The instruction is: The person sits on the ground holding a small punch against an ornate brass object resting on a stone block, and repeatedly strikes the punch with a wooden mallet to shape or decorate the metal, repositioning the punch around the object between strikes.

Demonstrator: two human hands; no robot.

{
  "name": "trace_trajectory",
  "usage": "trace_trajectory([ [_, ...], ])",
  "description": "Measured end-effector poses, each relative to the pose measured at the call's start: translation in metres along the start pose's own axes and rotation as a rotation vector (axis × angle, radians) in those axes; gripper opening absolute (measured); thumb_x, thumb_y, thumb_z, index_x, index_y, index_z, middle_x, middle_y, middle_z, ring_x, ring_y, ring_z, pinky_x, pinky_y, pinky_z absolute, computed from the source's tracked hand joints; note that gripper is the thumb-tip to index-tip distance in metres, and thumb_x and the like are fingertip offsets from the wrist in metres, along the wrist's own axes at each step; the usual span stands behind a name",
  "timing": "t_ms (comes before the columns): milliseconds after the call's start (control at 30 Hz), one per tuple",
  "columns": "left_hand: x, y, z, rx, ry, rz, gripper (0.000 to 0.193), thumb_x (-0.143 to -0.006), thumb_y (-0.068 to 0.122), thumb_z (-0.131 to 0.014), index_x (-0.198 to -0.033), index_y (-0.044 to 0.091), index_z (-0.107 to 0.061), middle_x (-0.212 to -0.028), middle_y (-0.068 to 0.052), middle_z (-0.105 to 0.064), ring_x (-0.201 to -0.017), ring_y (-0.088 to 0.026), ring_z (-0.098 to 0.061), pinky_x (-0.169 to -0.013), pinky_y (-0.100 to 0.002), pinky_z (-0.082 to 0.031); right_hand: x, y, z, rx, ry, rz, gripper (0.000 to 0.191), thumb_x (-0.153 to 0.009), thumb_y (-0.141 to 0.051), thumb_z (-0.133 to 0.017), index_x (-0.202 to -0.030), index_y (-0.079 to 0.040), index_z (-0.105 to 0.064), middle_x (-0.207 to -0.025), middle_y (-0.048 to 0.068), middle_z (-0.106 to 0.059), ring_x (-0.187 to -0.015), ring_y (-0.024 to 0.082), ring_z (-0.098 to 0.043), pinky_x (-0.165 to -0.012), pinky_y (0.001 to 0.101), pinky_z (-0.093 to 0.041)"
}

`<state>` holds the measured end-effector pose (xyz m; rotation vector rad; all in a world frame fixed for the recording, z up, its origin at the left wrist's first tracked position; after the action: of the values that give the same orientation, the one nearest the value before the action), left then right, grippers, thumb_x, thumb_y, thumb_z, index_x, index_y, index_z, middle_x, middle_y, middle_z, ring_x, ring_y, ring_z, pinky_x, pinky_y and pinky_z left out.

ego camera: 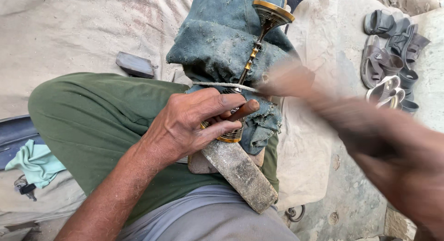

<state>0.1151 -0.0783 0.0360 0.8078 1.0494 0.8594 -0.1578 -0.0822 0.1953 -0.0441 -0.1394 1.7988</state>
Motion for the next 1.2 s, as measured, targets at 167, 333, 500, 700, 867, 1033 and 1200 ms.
trace_trajectory([
  [167,0.002,-0.002,0.002,0.043,-0.002,-0.003,0.042,-0.089,0.018,-0.081,-0.129,0.017,-0.068,-0.086,-0.001,-0.067,-0.077,-0.014,-0.069,-0.068,-0.031,-0.057,-0.004,0.005,0.003,0.009,-0.024,-0.122,0.025,-0.084,-0.005,-0.082,-0.105,0.002,-0.071,-0.082,0.015,-0.068,-0.065,0.023,-0.066,-0.062,0.0343,-0.057],
  [333,0.002,-0.004,0.002,0.034,0.021,-0.022,0.041,-0.090,0.019,-0.082,-0.128,0.016,-0.068,-0.085,-0.001,-0.067,-0.076,-0.014,-0.069,-0.067,-0.030,-0.058,-0.003,-0.003,0.000,0.190,-0.041,-0.023,0.042,-0.080,-0.006,-0.086,-0.120,-0.003,-0.073,-0.084,0.013,-0.071,-0.065,0.020,-0.068,-0.061,0.0361,-0.058],
  [500,0.001,-0.005,0.001,0.037,-0.002,-0.018,0.044,-0.089,0.020,-0.082,-0.129,0.016,-0.068,-0.085,-0.001,-0.069,-0.075,-0.013,-0.070,-0.067,-0.029,-0.058,-0.002,-0.003,0.000,-0.092,-0.009,-0.096,0.034,-0.082,-0.009,-0.088,-0.110,-0.003,-0.070,-0.089,0.005,-0.072,-0.077,0.017,-0.074,-0.077,0.0335,-0.064],
  [700,0.000,-0.006,0.003,0.040,-0.012,-0.036,0.044,-0.090,0.019,-0.081,-0.131,0.015,-0.067,-0.090,-0.001,-0.071,-0.079,-0.012,-0.072,-0.070,-0.028,-0.061,-0.001,-0.005,-0.005,0.088,-0.033,0.076,0.058,-0.075,-0.001,-0.083,-0.131,-0.001,-0.070,-0.104,0.013,-0.074,-0.084,0.022,-0.074,-0.072,0.0348,-0.060],
  [867,0.005,-0.008,0.004,0.083,-0.016,-0.019,0.041,-0.091,0.018,-0.082,-0.130,0.017,-0.069,-0.090,0.000,-0.071,-0.080,-0.012,-0.071,-0.072,-0.028,-0.061,-0.002,-0.007,-0.003,-0.120,-0.052,0.067,0.040,-0.086,-0.003,-0.081,-0.122,-0.005,-0.064,-0.094,0.014,-0.072,-0.080,0.020,-0.073,-0.072,0.0335,-0.062],
  [1033,0.006,-0.012,0.001,0.117,0.044,0.055,0.046,-0.088,0.020,-0.083,-0.132,0.017,-0.068,-0.092,0.000,-0.070,-0.078,-0.009,-0.070,-0.072,-0.024,-0.064,-0.004,-0.006,-0.002,-0.047,0.085,0.056,0.065,-0.083,-0.005,-0.080,-0.142,-0.002,-0.054,-0.084,0.014,-0.069,-0.069,0.023,-0.070,-0.056,0.0342,-0.057],
  [1200,0.008,-0.011,0.001,0.119,0.024,0.093,0.047,-0.087,0.018,-0.085,-0.132,0.017,-0.069,-0.088,-0.001,-0.068,-0.077,-0.010,-0.067,-0.070,-0.025,-0.062,-0.008,0.001,-0.002,-0.367,0.089,-0.239,0.072,-0.092,-0.009,-0.077,-0.158,-0.015,-0.049,-0.080,0.007,-0.068,-0.059,0.018,-0.064,-0.050,0.0287,-0.051],
])
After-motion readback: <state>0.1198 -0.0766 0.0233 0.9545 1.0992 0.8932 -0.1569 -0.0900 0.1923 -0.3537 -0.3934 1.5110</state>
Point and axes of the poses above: each hand's wrist, its own x-axis away from the middle knuckle, its own z-axis out of the back of the hand, y = z × x, the point moved 3 cm from there along -x, towards the middle knuckle
